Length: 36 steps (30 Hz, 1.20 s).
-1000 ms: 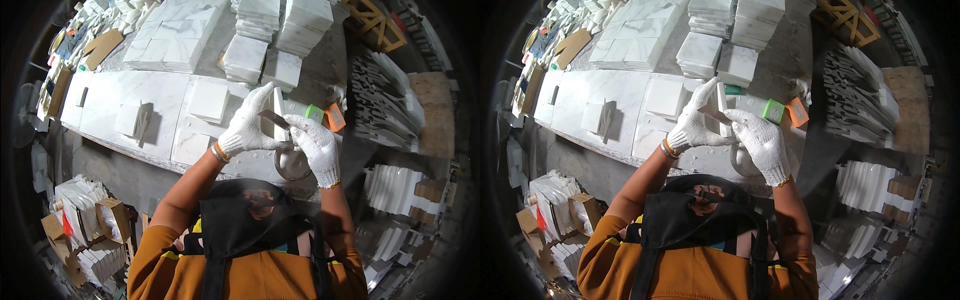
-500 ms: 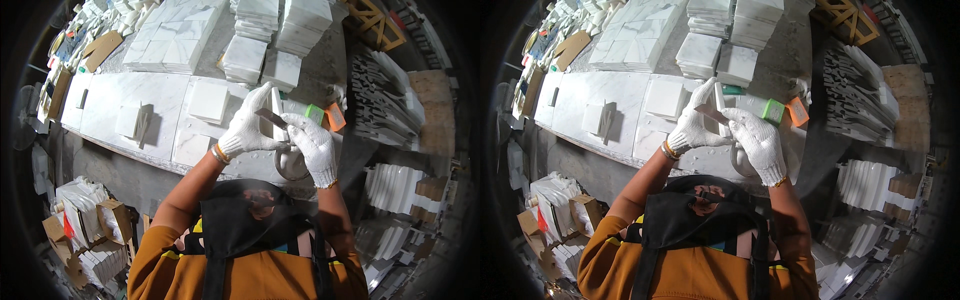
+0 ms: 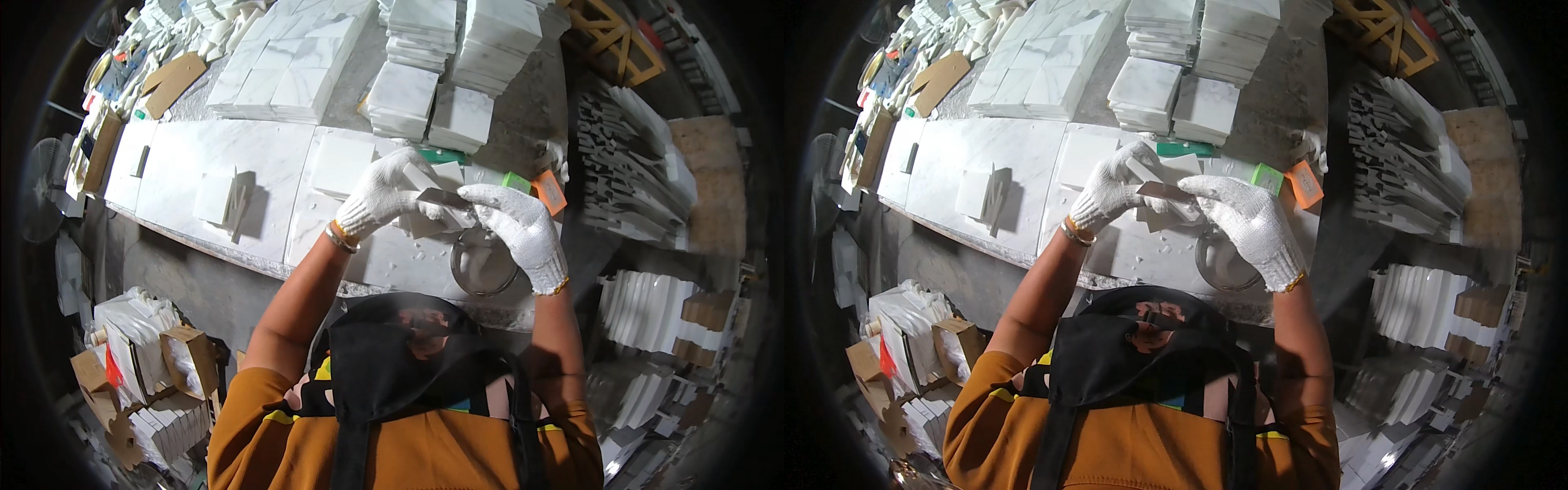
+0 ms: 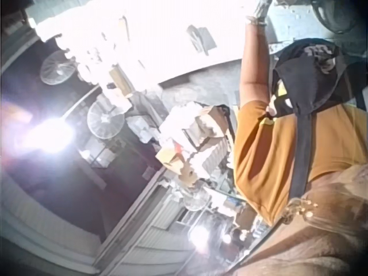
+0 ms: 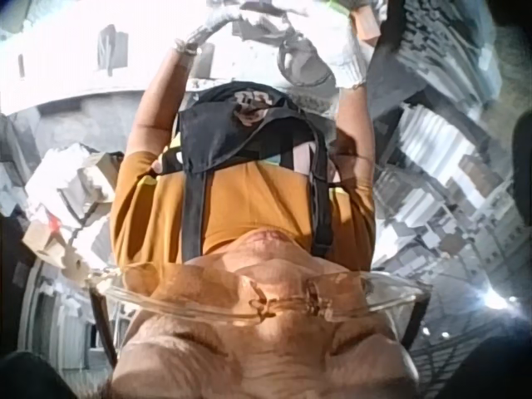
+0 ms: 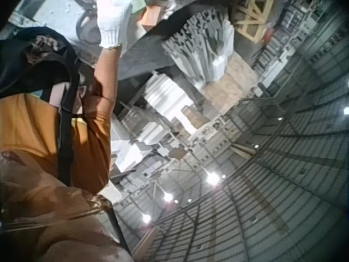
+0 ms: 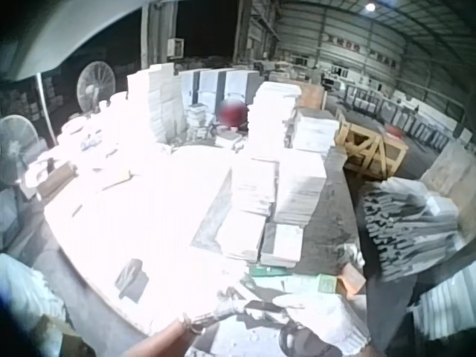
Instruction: The person sands the edges of small white square tiles using green and orange sanding blocks and a metal tool. They handle the tiles one at a time, rotating them to smooth different sides, and place finished pieces back on the workbench.
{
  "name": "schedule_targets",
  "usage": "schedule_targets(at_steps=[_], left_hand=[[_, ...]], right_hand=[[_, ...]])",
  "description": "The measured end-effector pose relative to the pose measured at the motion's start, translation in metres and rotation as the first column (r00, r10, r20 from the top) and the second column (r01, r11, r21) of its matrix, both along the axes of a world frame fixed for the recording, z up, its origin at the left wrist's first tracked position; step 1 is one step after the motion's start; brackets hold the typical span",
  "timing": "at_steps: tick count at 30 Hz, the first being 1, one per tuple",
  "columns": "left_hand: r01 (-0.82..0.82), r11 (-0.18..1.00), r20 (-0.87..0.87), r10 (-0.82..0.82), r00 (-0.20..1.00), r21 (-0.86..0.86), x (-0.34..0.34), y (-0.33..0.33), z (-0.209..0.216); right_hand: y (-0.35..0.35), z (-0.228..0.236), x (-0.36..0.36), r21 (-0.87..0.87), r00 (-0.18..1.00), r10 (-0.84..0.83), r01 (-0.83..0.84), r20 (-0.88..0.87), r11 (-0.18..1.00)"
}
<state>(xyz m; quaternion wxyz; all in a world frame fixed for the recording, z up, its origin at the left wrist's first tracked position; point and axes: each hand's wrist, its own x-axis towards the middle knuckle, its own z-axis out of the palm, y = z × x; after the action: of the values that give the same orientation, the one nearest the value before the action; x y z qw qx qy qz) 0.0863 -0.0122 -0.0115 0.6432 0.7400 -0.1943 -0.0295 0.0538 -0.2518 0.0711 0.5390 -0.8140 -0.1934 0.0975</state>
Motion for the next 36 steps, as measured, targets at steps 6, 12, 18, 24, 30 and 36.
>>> schedule_targets(at_steps=[6, 12, 18, 24, 30, 36], left_hand=[[0.011, 0.998, -0.281, -0.028, 0.959, -0.060, -0.002, -0.002, 0.014], [0.002, 0.999, -0.254, -0.013, 0.967, -0.043, -0.002, -0.003, 0.013], [-0.008, 1.000, -0.267, 0.004, 0.964, -0.015, -0.001, -0.007, 0.022], [0.000, 0.998, -0.258, -0.016, 0.966, -0.061, -0.002, -0.003, 0.015], [-0.005, 0.996, -0.230, -0.016, 0.973, -0.094, -0.003, -0.004, 0.009], [0.007, 0.991, -0.222, -0.038, 0.974, -0.137, -0.003, -0.004, 0.006]], right_hand=[[-0.002, 0.014, 0.004, 0.026, 0.983, 0.054, -0.050, -0.175, 0.998], [-0.005, 0.013, 0.009, -0.025, 0.993, 0.111, -0.112, -0.037, 0.993], [0.007, 0.010, 0.014, 0.033, 0.995, 0.092, -0.091, -0.030, 0.995], [0.002, 0.012, 0.007, 0.015, 0.991, 0.079, -0.078, -0.110, 0.997], [0.000, 0.019, -0.001, 0.015, 0.960, -0.007, 0.011, -0.280, 1.000], [0.001, 0.008, -0.012, -0.044, 0.992, -0.086, 0.082, -0.098, 0.996]])
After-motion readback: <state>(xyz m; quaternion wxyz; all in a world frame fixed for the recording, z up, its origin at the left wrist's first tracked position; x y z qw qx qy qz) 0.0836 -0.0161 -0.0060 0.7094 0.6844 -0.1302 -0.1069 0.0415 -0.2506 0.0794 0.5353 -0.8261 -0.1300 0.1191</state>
